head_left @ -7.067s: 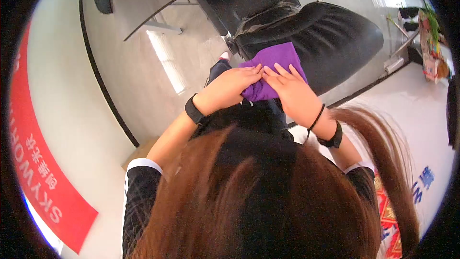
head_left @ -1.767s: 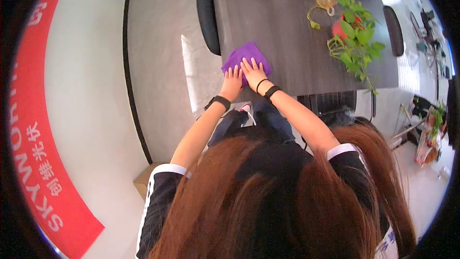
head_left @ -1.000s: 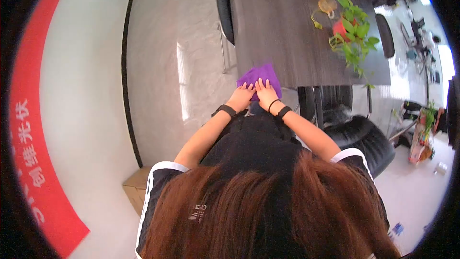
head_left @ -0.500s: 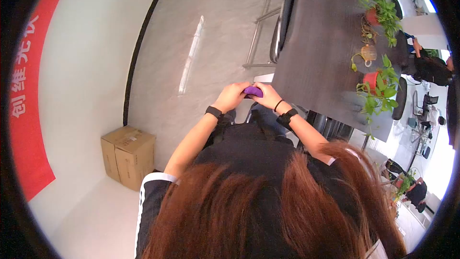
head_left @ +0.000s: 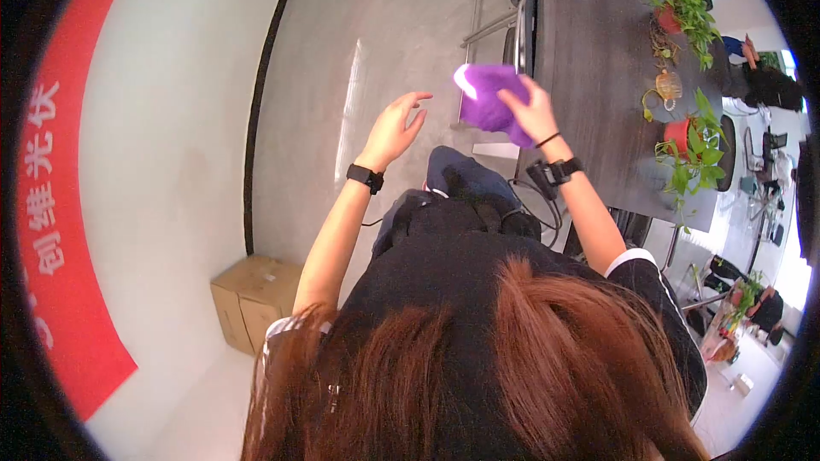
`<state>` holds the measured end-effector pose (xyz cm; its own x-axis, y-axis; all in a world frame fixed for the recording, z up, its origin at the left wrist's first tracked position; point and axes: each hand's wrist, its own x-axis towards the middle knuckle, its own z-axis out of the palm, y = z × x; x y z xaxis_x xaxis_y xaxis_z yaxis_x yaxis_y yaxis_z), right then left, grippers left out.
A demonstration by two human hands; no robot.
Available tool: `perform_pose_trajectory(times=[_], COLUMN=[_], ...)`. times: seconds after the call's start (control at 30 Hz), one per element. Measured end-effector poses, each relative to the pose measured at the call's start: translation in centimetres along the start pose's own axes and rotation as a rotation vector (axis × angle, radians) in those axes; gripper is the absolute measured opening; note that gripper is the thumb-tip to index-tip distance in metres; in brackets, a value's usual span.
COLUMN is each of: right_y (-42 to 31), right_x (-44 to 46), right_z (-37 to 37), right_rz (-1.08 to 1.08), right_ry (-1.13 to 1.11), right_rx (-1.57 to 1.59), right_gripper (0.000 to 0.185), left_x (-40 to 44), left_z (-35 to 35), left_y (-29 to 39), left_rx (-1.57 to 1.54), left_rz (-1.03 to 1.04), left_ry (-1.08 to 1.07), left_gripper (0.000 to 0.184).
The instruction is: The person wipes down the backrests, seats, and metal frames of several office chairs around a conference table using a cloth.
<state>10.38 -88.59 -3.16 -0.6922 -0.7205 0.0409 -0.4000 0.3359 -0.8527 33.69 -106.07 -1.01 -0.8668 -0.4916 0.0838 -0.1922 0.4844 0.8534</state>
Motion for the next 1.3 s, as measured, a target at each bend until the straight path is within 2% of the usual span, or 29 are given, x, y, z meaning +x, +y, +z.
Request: perform_pose_trajectory(times=[0.13, 0.17, 0.2, 0.33, 0.4, 0.5, 0.6, 0.63, 0.77, 0.9, 1.0, 1.03, 1.07, 1.13, 1.23, 1.3], right_y=[1.2, 2.0, 3.4, 6.8, 8.8, 7.4, 6.1, 5.9, 8.6, 9.7, 10.0, 10.1, 10.0, 10.2, 10.2, 10.6], right_x=[4.5, 5.3, 6.0, 7.5, 8.5, 10.7, 13.0, 13.4, 14.3, 14.5, 14.7, 14.7, 14.7, 14.6, 14.6, 14.6], right_z=[-5.2, -6.0, -6.6, -5.0, -2.8, -0.2, 1.2, 1.3, 0.8, 0.7, 0.7, 0.6, 0.5, 0.9, 1.2, 1.7], right_rz=[0.313, 0.351, 0.411, 0.279, 0.281, 0.364, 0.453, 0.466, 0.608, 0.709, 0.756, 0.78, 0.805, 0.839, 0.846, 0.874], right_ry=[0.367, 0.423, 0.419, 0.433, 0.466, 0.359, 0.297, 0.282, 0.186, 0.189, 0.247, 0.248, 0.25, 0.276, 0.308, 0.303], right_rx=[0.571, 0.596, 0.576, 0.0, -0.135, -0.116, -0.212, -0.27, -0.394, -0.575, -0.62, -0.629, -0.637, -0.652, -0.697, -0.688], right_gripper=[0.036, 0.033, 0.034, 0.04, 0.043, 0.045, 0.061, 0.077, 0.082, 0.065, 0.048, 0.044, 0.041, 0.035, 0.022, 0.033], left_x=[6.1, 7.9, 9.7, 17.3, 21.2, 26.0, 29.9, 30.8, 34.9, 39.2, 43.0, 43.8, 44.3, 44.6, 45.3, 45.7], left_z=[-0.1, 0.3, 0.7, 2.4, 3.2, 3.6, 5.8, 6.3, 9.8, 16.2, 21.6, 23.1, 24.7, 25.5, 27.2, 27.7], left_y=[-1.2, -1.6, -1.9, -2.5, -2.7, -1.9, -3.8, -3.9, -2.9, -0.7, -2.7, -3.8, -4.8, -3.9, -4.4, -4.8], left_rx=[-0.01, -0.008, -0.006, -0.03, -0.001, 0.048, 0.089, 0.184, 0.335, 0.442, 0.675, 0.623, 0.614, 0.831, 0.817, 0.74], left_rz=[0.075, 0.095, 0.115, 0.191, 0.152, 0.086, 0.323, 0.299, 0.571, 1.088, 1.252, 1.268, 1.392, 1.51, 1.731, 1.828], left_ry=[-0.081, -0.114, -0.146, -0.282, -0.362, -0.533, -0.496, -0.535, -0.604, -0.577, -0.929, -0.941, -0.862, -0.946, -0.952, -0.913], left_gripper=[0.028, 0.028, 0.027, 0.025, 0.026, 0.03, 0.032, 0.038, 0.053, 0.053, 0.048, 0.046, 0.029, 0.022, 0.018, 0.016])
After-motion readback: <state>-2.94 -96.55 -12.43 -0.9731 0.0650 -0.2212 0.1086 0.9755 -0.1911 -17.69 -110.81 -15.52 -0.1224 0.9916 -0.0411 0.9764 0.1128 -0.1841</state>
